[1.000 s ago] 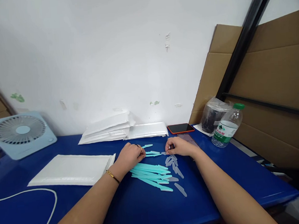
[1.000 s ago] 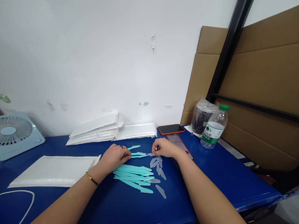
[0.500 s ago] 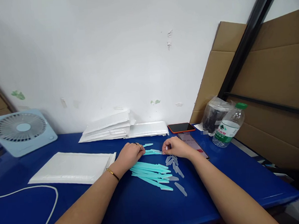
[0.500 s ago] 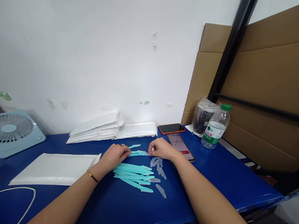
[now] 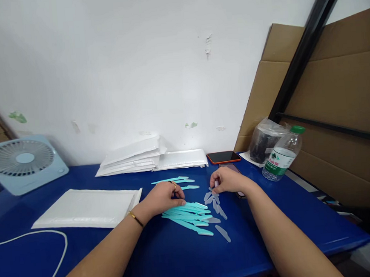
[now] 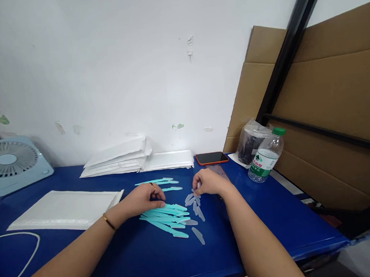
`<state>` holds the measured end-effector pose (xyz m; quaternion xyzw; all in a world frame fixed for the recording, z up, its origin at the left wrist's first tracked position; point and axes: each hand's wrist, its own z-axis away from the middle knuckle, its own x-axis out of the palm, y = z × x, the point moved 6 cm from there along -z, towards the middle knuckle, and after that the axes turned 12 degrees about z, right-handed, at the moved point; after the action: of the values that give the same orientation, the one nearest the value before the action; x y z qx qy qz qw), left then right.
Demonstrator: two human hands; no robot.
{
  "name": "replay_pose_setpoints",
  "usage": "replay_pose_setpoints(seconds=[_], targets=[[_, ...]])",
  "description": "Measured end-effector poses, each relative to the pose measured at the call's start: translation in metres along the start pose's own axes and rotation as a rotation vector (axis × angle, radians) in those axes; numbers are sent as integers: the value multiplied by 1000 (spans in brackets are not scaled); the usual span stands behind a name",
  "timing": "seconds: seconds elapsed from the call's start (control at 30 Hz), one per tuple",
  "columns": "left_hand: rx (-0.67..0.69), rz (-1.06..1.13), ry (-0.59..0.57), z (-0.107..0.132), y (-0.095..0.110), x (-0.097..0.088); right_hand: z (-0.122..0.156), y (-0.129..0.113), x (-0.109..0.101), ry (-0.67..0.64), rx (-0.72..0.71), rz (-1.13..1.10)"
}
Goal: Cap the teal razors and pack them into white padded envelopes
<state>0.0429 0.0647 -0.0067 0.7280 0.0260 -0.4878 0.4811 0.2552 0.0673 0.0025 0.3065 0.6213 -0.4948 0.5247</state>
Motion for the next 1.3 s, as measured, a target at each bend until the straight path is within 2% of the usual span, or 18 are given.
replay_pose_setpoints(seconds=[0.03, 0.1, 0.23, 0.33, 0.53, 0.87, 1.1, 1.3], targets=[[-23, 5, -10, 0, -1, 1, 0, -1, 3, -18, -17, -17], [-74, -39, 45, -2, -6, -1, -3, -6, 6, 2, -57, -33], [-107, -160, 193, -2, -12, -11, -9, -15, 5, 149, -134, 6], [-119, -152, 188, -1, -14, -11, -11, -15, 7, 172, -151, 30], [-170, -27, 132, -1, -17, -5, -11, -8, 11, 126, -110, -56], [-143, 7, 223, -2, -19, -11, -8, -21, 6, 158, -140, -393], [-132, 15, 223, -2, -20, -10, -11, -32, 13, 162, -166, -373], [-110, -55, 242, -5, -15, -11, -14, -49, 12, 260, -193, -310]])
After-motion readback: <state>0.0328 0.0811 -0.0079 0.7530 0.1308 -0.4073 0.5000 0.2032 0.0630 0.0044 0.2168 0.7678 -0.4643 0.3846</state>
